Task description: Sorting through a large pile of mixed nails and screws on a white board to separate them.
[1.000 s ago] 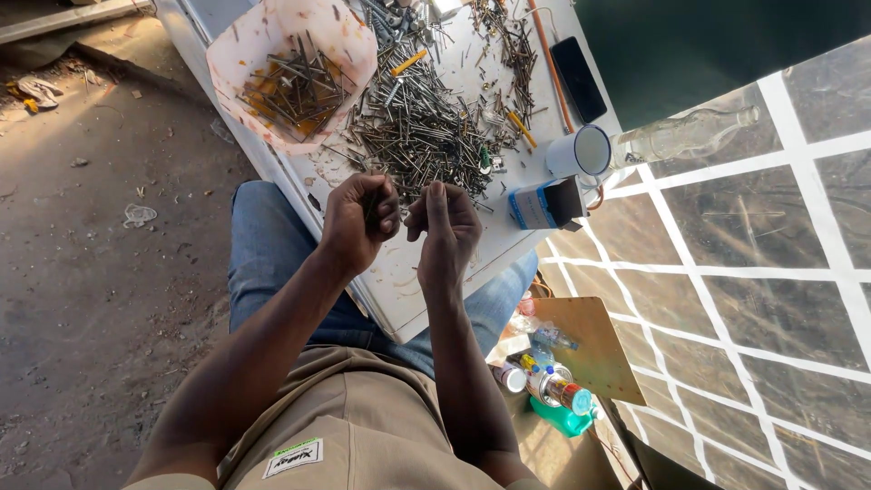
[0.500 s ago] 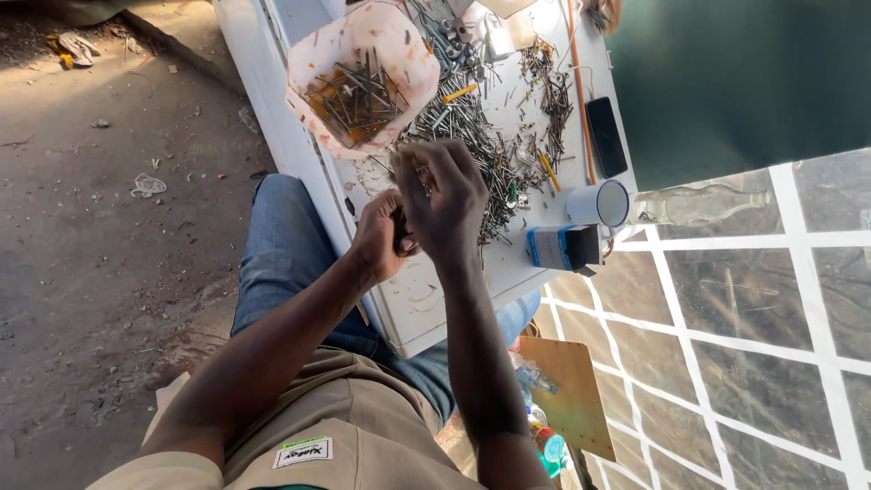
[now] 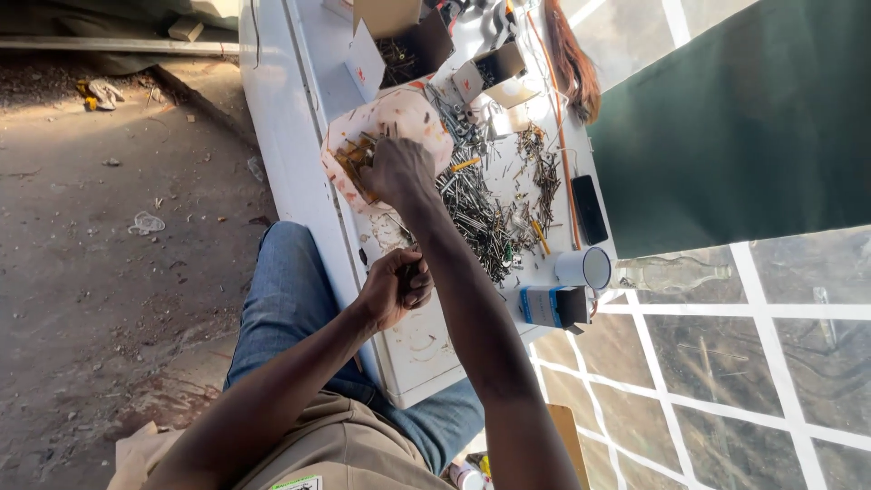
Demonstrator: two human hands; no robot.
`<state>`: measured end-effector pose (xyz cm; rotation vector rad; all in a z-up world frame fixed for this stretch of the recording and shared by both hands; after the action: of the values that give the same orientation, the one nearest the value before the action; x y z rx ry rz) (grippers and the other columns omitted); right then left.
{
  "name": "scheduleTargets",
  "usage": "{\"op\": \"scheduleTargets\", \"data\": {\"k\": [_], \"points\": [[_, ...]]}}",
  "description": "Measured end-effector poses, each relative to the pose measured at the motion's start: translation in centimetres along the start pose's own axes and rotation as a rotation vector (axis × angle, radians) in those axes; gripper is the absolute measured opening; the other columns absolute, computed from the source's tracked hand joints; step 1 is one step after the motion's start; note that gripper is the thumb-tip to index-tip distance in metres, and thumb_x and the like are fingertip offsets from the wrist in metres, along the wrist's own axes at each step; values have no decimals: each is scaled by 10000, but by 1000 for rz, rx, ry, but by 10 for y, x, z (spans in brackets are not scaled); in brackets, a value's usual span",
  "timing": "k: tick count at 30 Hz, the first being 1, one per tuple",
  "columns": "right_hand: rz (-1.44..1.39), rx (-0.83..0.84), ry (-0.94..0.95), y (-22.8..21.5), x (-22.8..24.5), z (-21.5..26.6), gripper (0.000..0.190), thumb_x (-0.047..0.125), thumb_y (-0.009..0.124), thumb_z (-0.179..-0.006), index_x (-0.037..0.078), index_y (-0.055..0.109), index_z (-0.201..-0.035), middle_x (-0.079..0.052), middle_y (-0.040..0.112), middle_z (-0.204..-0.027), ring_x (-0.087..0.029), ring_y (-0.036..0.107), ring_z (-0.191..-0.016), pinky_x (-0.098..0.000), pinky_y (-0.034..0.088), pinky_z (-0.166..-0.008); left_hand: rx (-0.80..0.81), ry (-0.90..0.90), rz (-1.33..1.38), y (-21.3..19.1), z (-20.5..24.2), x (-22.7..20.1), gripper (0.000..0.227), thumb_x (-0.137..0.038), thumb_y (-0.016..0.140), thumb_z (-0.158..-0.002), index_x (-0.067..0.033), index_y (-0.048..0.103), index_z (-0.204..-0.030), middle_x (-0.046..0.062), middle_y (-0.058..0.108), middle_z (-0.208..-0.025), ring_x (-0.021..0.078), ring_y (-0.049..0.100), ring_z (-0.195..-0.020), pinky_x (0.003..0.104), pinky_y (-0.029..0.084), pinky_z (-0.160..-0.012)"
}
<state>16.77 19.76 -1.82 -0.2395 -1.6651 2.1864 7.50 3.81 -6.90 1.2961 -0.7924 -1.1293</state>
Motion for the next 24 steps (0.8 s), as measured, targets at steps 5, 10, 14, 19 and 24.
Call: {"op": "scheduleTargets", "data": {"k": [5,10,14,19,24], "points": [[-24,0,70,-15,10,14,321,221,618,-729,-22,777,-865,-244,754,-889,-468,749,-941,-564,580,-829,-11,-11,1,-3,2,2,198,-248,505,-953,-76,541,-863,-3,339,-618,159,425,-402,269,294,-394],[-87,14,111,-34,4,31,376,252,593,-750,-39,777,-901,-272,740,-920,-489,727,-998,-556,560,-879,47,43,41,11,5,-5,201,-253,514,-939,-70,525,-857,-4,347,-604,168,453,-391,263,309,-363],[-230,-122,126,-74,0,60,253,317,638,-775,96,753,-818,-216,728,-838,-464,727,-933,-535,542,-846,83,87,28,16,7,-6,200,-250,524,-922,-70,518,-834,2,363,-599,188,480,-395,265,298,-348],[-451,-222,42,-84,-22,73,184,289,703,-755,119,748,-806,-185,716,-810,-462,711,-929,-554,528,-822,110,112,-17,17,7,-6,208,-268,527,-911,-87,498,-813,2,362,-589,177,469,-387,269,299,-334],[-1073,-163,31,-55,-44,68,183,162,746,-757,21,737,-873,-106,633,-578,-123,538,-472,-277,404,-417,110,145,-5,16,5,-7,225,-275,519,-940,-95,475,-812,5,354,-590,171,458,-389,265,310,-347]]}}
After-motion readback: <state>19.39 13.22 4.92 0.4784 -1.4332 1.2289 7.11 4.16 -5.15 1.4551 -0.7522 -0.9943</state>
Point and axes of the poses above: each hand's wrist, its own z-axis away from the middle knuckle, its own y-axis out of the palm, x = y × z, the point moved 5 cm from there along -z, towards the middle knuckle
